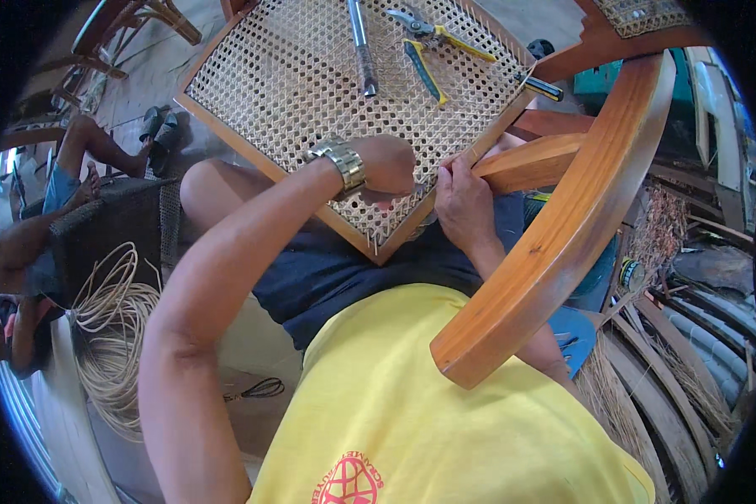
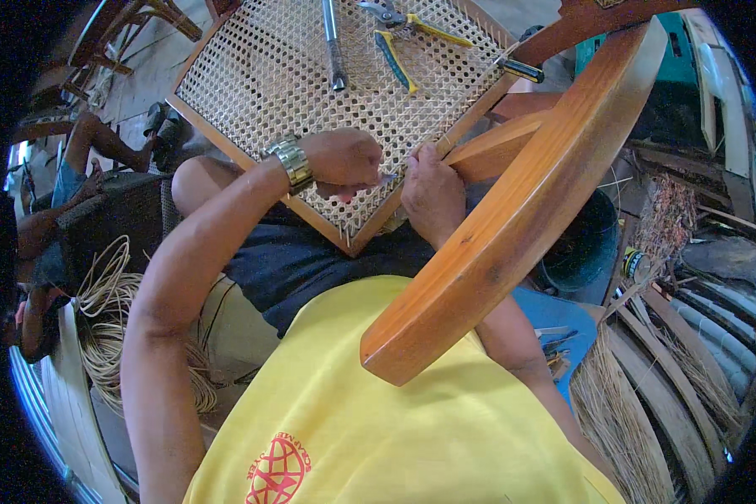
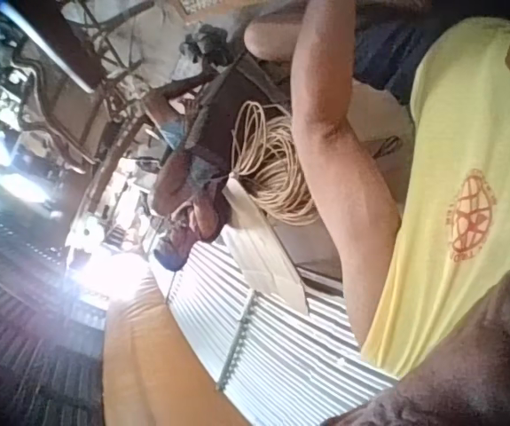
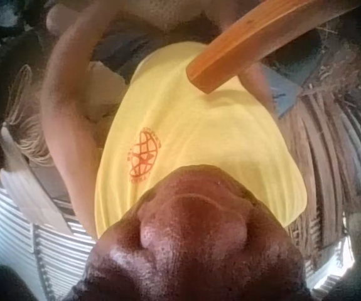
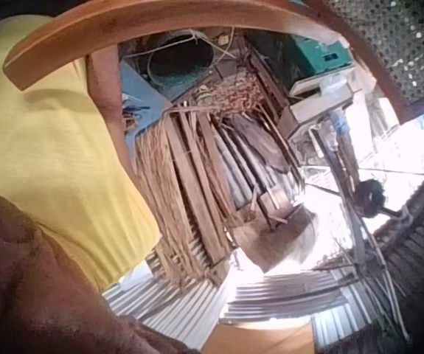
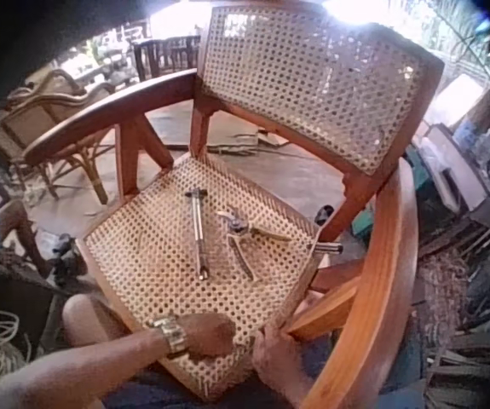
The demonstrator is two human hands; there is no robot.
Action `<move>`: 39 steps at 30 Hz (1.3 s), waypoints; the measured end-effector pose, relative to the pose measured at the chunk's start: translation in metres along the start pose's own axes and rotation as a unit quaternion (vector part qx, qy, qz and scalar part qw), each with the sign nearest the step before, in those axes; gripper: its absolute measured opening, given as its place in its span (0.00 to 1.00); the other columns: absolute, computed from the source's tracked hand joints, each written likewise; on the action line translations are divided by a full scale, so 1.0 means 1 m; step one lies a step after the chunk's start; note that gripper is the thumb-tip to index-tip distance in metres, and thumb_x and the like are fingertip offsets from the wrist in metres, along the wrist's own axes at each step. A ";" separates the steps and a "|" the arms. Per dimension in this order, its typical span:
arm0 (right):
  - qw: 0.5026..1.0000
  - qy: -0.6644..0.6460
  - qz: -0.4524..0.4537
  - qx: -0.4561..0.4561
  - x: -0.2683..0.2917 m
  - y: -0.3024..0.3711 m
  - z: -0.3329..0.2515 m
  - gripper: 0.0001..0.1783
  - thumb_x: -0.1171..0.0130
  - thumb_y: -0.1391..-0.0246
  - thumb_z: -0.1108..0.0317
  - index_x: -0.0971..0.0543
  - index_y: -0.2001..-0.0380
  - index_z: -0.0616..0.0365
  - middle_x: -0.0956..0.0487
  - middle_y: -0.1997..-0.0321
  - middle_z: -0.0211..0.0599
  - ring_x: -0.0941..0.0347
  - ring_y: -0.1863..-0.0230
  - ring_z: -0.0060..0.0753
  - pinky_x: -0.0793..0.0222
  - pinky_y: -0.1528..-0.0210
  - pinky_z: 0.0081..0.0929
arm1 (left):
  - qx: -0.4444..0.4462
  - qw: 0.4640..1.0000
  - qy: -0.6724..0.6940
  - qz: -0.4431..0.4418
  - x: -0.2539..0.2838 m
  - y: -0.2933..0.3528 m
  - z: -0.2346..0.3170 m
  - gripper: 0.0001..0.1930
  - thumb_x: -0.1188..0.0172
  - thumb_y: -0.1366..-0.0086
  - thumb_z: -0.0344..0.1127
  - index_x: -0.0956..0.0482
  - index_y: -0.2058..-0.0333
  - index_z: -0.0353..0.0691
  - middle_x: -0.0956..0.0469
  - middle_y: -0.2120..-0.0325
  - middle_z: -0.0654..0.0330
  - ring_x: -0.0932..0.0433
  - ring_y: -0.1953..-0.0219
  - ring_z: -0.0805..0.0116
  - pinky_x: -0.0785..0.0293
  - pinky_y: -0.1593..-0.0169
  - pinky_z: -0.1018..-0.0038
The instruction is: The person is repairing the woven seat of a wooden chair by threading cane strips through the mesh and securing them using a hammer, a screwdriver, and pliers.
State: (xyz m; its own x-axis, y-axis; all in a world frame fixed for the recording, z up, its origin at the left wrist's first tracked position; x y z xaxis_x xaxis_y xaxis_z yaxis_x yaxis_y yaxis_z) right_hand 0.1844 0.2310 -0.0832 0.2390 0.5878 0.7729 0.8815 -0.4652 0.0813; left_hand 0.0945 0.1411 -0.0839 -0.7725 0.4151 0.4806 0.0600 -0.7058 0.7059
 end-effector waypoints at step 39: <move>0.915 -0.213 -0.291 0.182 -0.013 -0.012 -0.092 0.14 0.38 0.36 0.65 0.22 0.52 0.62 0.20 0.58 0.34 0.26 0.57 0.23 0.29 0.55 0.27 | 0.060 0.942 -0.079 0.321 0.016 0.124 -0.003 0.19 0.40 0.34 0.48 0.17 0.69 0.35 0.18 0.73 0.45 0.17 0.67 0.45 0.21 0.62 0.54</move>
State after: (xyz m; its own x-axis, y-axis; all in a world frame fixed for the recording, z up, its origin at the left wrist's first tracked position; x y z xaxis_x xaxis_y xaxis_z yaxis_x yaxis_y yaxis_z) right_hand 0.1335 0.1681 -0.0365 -0.2458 0.9063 0.3440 0.9685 0.2150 0.1257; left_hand 0.0879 0.0583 0.0093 -0.4495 0.0127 0.8932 0.5608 -0.7743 0.2932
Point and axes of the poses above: each hand's wrist, its own y-axis away from the middle knuckle, its own x-axis out of the back of the hand, z = x × y, the point moved 9 cm from there along -y, towards the middle knuckle
